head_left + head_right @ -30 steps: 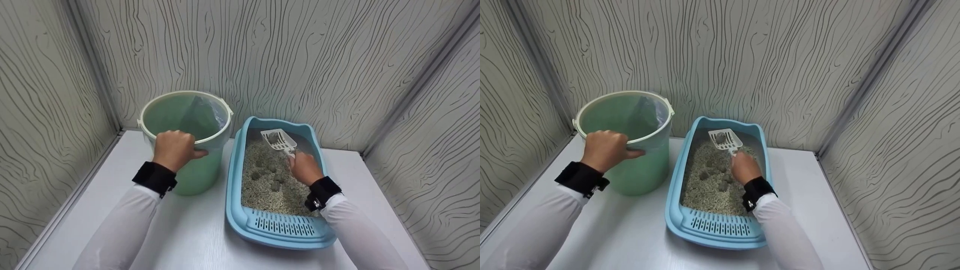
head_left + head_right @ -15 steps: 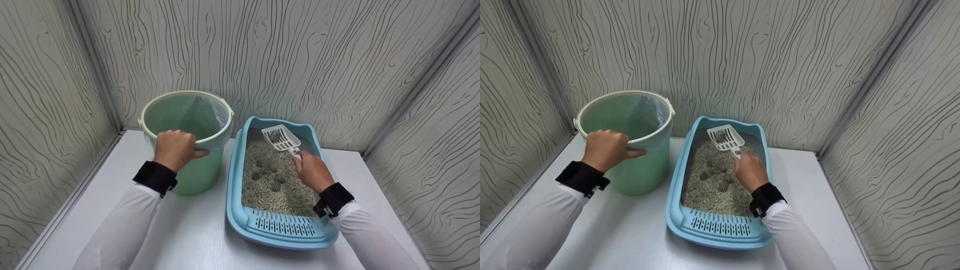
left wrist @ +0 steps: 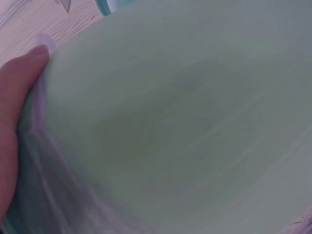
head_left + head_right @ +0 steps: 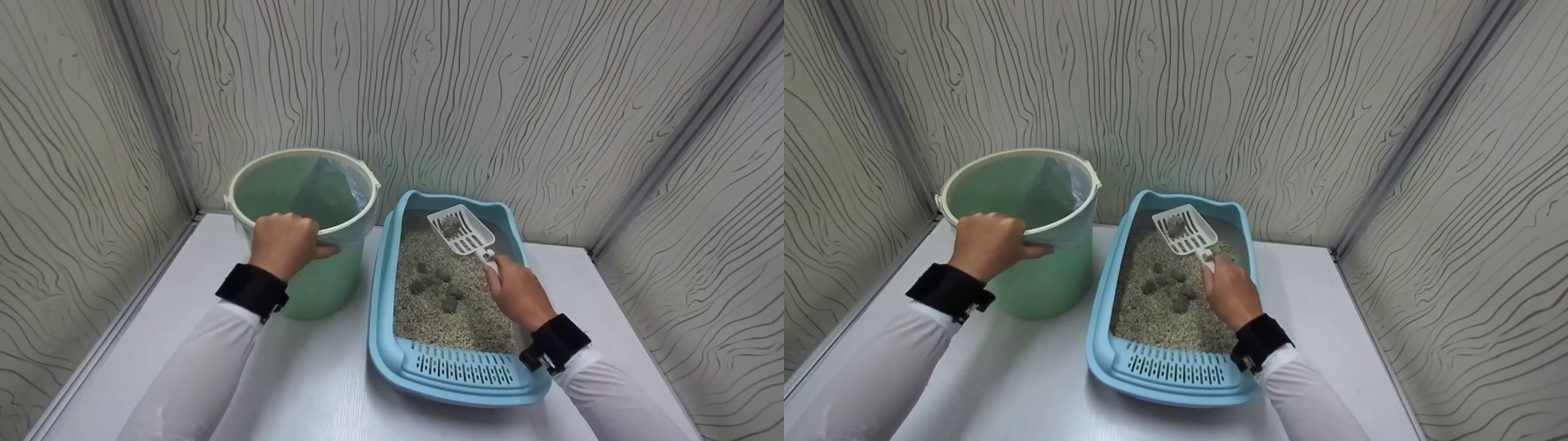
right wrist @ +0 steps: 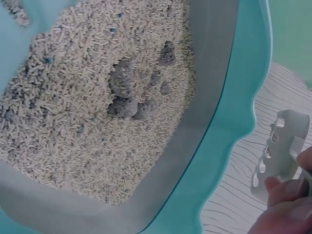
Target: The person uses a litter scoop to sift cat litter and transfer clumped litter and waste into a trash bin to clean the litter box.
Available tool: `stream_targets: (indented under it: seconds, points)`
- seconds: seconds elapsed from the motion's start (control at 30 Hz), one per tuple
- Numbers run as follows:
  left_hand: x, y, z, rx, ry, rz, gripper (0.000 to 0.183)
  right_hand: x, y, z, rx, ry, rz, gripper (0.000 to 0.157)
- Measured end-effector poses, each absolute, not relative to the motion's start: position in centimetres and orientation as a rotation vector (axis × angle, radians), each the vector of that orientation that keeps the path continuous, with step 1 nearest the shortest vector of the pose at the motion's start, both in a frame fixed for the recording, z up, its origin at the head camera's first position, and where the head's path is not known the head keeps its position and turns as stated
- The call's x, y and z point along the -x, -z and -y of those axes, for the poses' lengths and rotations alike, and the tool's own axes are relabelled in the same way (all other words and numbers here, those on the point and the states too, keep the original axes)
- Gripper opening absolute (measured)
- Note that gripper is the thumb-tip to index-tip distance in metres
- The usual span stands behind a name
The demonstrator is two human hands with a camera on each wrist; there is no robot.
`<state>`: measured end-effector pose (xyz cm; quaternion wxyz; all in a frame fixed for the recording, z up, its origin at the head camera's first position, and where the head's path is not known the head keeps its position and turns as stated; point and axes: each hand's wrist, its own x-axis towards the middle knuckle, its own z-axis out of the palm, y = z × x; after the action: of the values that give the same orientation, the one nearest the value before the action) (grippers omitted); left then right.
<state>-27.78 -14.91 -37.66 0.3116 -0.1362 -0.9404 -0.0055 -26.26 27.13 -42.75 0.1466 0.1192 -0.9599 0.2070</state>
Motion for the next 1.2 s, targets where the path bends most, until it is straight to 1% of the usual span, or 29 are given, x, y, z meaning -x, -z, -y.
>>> stream_targets:
  seconds: [0.5, 0.87, 1.2]
  points:
    - [27.85, 37.71, 15.04, 0.361, 0.018, 2.488, 0.081, 26.3, 43.11, -27.05, -0.334, -0.631, 2.648, 0.029]
    - [27.93, 37.59, 14.78, 0.352, -0.007, 2.48, 0.081, 26.33, 43.19, -27.0, -0.329, -0.687, 2.661, 0.034]
    - [27.81, 37.58, 14.92, 0.356, -0.023, 2.496, 0.08, 26.34, 43.36, -26.87, -0.28, -0.776, 2.652, 0.03]
